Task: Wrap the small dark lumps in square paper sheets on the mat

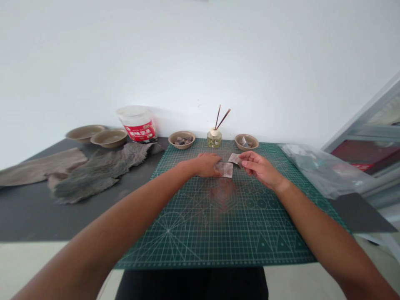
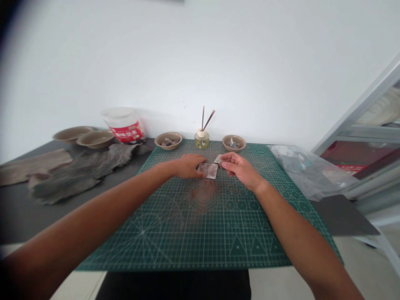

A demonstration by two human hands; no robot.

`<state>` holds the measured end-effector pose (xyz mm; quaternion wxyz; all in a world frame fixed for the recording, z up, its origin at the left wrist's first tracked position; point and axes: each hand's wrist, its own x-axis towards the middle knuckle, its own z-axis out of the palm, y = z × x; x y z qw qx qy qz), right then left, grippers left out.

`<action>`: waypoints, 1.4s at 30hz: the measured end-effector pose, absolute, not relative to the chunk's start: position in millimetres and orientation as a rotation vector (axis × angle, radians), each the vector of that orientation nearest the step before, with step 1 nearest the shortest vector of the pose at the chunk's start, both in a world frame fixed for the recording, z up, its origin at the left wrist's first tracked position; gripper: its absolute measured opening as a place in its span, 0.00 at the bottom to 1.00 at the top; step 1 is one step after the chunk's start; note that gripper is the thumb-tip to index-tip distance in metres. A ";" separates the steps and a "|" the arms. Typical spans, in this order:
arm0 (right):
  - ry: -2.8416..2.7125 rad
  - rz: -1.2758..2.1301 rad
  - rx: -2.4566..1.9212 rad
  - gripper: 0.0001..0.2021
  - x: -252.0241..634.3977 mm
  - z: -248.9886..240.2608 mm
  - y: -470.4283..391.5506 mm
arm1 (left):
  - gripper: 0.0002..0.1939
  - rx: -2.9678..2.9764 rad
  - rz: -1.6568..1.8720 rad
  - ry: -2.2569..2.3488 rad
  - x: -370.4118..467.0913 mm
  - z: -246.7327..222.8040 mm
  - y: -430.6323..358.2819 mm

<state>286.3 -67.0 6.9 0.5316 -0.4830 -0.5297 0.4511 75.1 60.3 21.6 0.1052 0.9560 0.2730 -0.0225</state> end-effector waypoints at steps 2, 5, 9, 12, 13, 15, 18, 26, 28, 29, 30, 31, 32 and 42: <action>-1.262 1.077 -1.154 0.15 286.9 6.6 -67.0 | 0.35 2.801 -0.069 0.834 76.6 20.0 63.4; -1.264 1.078 -1.157 0.15 287.3 6.2 -67.3 | 0.39 2.768 -0.065 0.896 79.6 16.9 68.6; -1.266 1.078 -1.157 0.16 287.4 6.0 -67.2 | 0.40 2.714 -0.078 0.933 82.4 13.2 74.6; -1.268 1.081 -1.158 0.16 286.8 6.3 -67.0 | 0.38 2.681 -0.079 0.936 82.5 12.3 76.1; -1.270 1.082 -1.158 0.16 286.5 6.5 -67.1 | 0.37 2.669 -0.071 0.942 82.4 12.2 75.8; -1.271 1.083 -1.156 0.16 286.1 6.8 -67.3 | 0.36 2.640 -0.039 0.967 82.5 12.0 74.5; -1.260 1.082 -1.149 0.16 286.2 6.7 -67.4 | 0.36 2.586 0.058 0.969 83.1 12.6 71.9; -1.157 1.027 -1.058 0.16 288.2 12.0 -67.6 | 0.19 2.300 0.324 0.769 63.7 33.3 54.2; -1.129 1.012 -1.020 0.15 288.1 15.4 -69.4 | 0.20 2.076 0.319 0.661 53.4 33.4 40.6; -1.118 1.012 -1.003 0.15 287.8 17.0 -70.4 | 0.19 1.957 0.283 0.611 48.7 31.4 32.4; -1.110 1.019 -0.987 0.15 287.2 18.3 -71.4 | 0.18 1.911 0.254 0.596 44.7 28.1 23.9; -1.103 1.031 -0.973 0.15 286.5 19.2 -72.2 | 0.18 1.934 0.232 0.615 41.7 24.0 15.3; -1.097 1.045 -0.963 0.15 285.7 19.7 -72.9 | 0.18 1.995 0.196 0.642 39.6 19.4 7.0; -1.256 1.141 -0.988 0.14 273.6 16.8 -78.1 | 0.22 2.760 0.492 0.752 27.9 1.6 -29.4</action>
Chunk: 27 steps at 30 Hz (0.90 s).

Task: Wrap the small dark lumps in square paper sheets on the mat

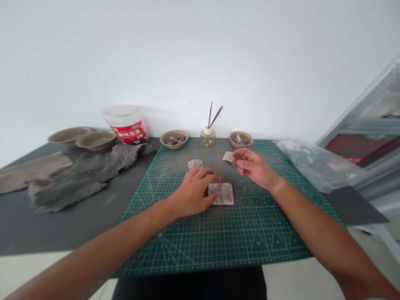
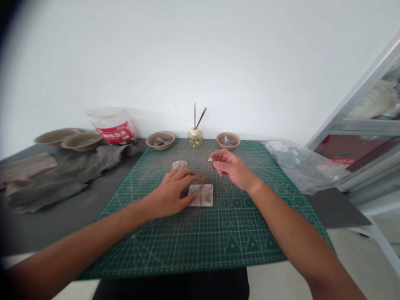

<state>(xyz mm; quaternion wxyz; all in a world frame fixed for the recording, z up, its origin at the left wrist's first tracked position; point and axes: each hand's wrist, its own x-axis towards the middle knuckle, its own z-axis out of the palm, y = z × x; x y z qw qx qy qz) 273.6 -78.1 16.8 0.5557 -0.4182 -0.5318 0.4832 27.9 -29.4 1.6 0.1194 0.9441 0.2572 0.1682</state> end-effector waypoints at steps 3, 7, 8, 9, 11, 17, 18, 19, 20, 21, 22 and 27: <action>-1.411 1.185 -1.006 0.14 268.9 14.4 -81.1 | 0.20 2.842 0.391 0.737 20.7 1.3 -28.5; -1.646 1.144 -1.113 0.14 263.1 9.9 -84.2 | 0.19 2.880 0.349 0.721 14.7 -0.5 -28.3; -1.717 1.108 -1.157 0.13 260.7 8.7 -85.1 | 0.19 2.882 0.341 0.716 13.7 -1.1 -28.7; -1.795 1.056 -1.212 0.13 257.5 7.3 -86.2 | 0.20 2.882 0.334 0.711 12.9 -1.8 -29.3; -1.968 0.897 -1.311 0.12 249.0 4.4 -88.9 | 0.20 2.873 0.335 0.715 11.4 -3.5 -30.6; -2.323 0.456 -1.342 0.06 222.6 -2.5 -98.1 | 0.17 2.828 0.390 0.710 4.7 -7.8 -29.6; -2.335 0.432 -1.358 0.06 220.9 -2.5 -99.2 | 0.17 2.829 0.393 0.698 3.5 -7.6 -28.8; -2.344 0.417 -1.376 0.05 220.1 -2.2 -100.1 | 0.17 2.831 0.390 0.681 2.3 -7.1 -28.0; -2.353 0.412 -1.388 0.04 220.0 -1.7 -100.8 | 0.17 2.832 0.382 0.660 1.3 -6.5 -27.2; -2.359 0.412 -1.396 0.03 220.5 -1.1 -101.2 | 0.17 2.831 0.373 0.643 0.4 -5.7 -26.6; -2.367 0.413 -1.398 0.02 221.2 -0.6 -101.4 | 0.17 2.827 0.368 0.631 -0.2 -5.1 -26.1; -2.392 0.425 -1.375 0.03 223.7 -0.8 -101.1 | 0.18 2.810 0.391 0.622 -2.2 -3.8 -25.4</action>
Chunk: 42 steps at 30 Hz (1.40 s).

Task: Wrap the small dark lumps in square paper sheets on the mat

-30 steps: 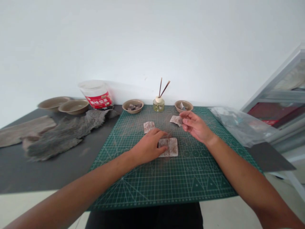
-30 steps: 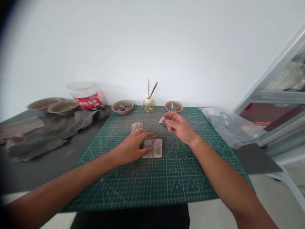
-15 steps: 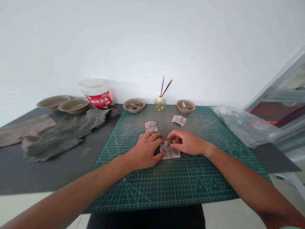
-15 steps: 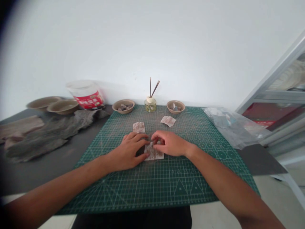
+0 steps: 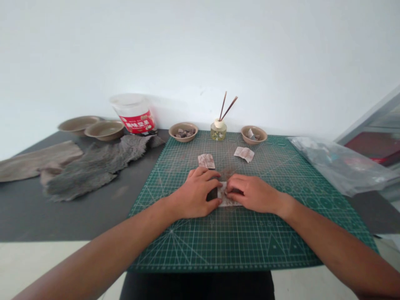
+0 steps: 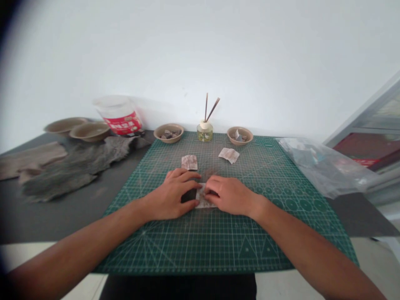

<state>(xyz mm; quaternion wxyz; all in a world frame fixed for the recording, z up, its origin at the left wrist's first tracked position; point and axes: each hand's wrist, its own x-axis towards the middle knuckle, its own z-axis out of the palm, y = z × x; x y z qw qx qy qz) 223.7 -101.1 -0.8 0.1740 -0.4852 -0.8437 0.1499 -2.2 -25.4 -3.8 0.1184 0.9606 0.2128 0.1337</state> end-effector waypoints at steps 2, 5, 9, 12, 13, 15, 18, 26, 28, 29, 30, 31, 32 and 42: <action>-2.405 0.430 -1.356 0.04 223.2 -2.1 -100.8 | 0.16 2.817 0.392 0.611 -2.8 -3.4 -25.3; -2.440 0.416 -1.343 0.05 222.4 -3.3 -100.1 | 0.14 2.826 0.374 0.597 -3.9 -2.3 -25.1; -2.426 0.300 -1.491 0.05 224.5 0.2 -99.2 | 0.15 2.830 0.358 0.615 -5.7 -1.8 -25.6; -2.457 0.386 -1.478 0.05 225.4 5.1 -100.6 | 0.15 2.833 0.337 0.623 -7.0 -2.5 -26.3; -2.491 0.437 -1.432 0.05 224.7 6.3 -101.3 | 0.14 2.834 0.335 0.624 -7.3 -2.9 -26.4; -2.548 0.486 -1.357 0.05 222.2 7.0 -102.5 | 0.14 2.839 0.331 0.621 -7.7 -4.0 -26.4; -2.527 0.390 -1.420 0.05 220.5 5.9 -102.3 | 0.14 2.838 0.328 0.622 -7.8 -5.4 -25.9; -2.575 0.443 -1.391 0.05 223.6 5.9 -103.9 | 0.14 2.824 0.319 0.616 -7.6 -5.1 -26.1; -2.536 0.363 -1.454 0.06 223.1 6.1 -104.0 | 0.14 2.822 0.316 0.624 -7.6 -5.2 -26.0; -2.499 0.332 -1.500 0.06 223.6 6.6 -103.8 | 0.15 2.820 0.314 0.627 -7.7 -5.3 -25.9; -2.474 0.329 -1.529 0.05 224.5 7.2 -103.6 | 0.15 2.819 0.312 0.627 -7.8 -5.5 -25.8; -2.471 0.354 -1.532 0.05 225.4 7.9 -103.5 | 0.15 2.817 0.311 0.627 -7.8 -5.7 -25.6; -2.492 0.395 -1.510 0.05 226.0 8.5 -103.6 | 0.16 2.815 0.311 0.626 -7.9 -5.9 -25.5; -2.488 0.341 -1.509 0.05 226.1 7.8 -102.6 | 0.16 2.803 0.306 0.653 -7.3 -6.9 -25.8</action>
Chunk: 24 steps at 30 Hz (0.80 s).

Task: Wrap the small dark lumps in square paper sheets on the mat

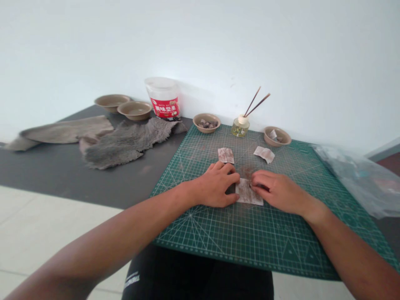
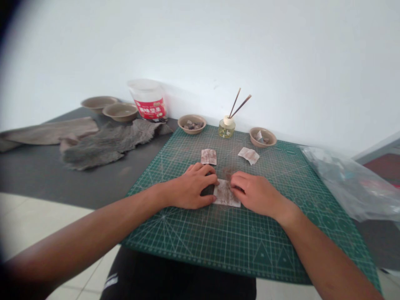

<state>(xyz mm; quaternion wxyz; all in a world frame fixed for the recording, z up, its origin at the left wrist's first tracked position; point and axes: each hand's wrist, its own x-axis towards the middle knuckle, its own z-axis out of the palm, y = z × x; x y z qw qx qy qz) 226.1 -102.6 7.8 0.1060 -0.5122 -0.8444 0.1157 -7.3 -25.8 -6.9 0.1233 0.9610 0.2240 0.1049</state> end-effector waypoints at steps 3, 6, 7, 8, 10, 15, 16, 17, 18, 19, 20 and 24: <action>-2.560 0.374 -1.396 0.06 220.7 5.5 -104.5 | 0.16 2.796 0.309 0.652 -7.1 -6.4 -26.4; -2.492 0.249 -1.466 0.07 214.4 1.6 -104.2 | 0.16 2.793 0.312 0.659 -7.0 -6.6 -26.5; -2.447 0.205 -1.524 0.07 214.4 1.0 -103.6 | 0.16 2.794 0.317 0.663 -7.0 -6.9 -26.5; -2.407 0.178 -1.575 0.06 215.5 1.1 -103.0 | 0.16 2.794 0.322 0.665 -7.0 -7.2 -26.4; -2.384 0.205 -1.601 0.05 219.1 2.9 -102.9 | 0.18 2.791 0.328 0.665 -7.1 -7.6 -26.1; -2.553 0.397 -1.390 0.05 217.9 5.5 -105.9 | 0.17 2.776 0.320 0.656 -7.6 -7.5 -25.8; -2.538 0.359 -1.412 0.06 217.1 5.2 -105.6 | 0.17 2.774 0.320 0.658 -7.6 -7.4 -25.8; -2.504 0.313 -1.457 0.06 217.0 4.9 -105.0 | 0.17 2.772 0.322 0.662 -7.6 -7.3 -25.9; -2.466 0.283 -1.498 0.05 217.7 4.9 -104.2 | 0.17 2.772 0.323 0.666 -7.6 -7.3 -26.0; -2.442 0.291 -1.522 0.05 219.1 5.2 -103.5 | 0.17 2.772 0.323 0.669 -7.6 -7.2 -26.1; -2.444 0.331 -1.516 0.04 220.5 5.6 -103.1 | 0.17 2.772 0.320 0.670 -7.6 -7.2 -26.2; -2.544 0.452 -1.384 0.04 220.5 6.3 -103.7 | 0.18 2.762 0.309 0.671 -7.5 -7.3 -26.5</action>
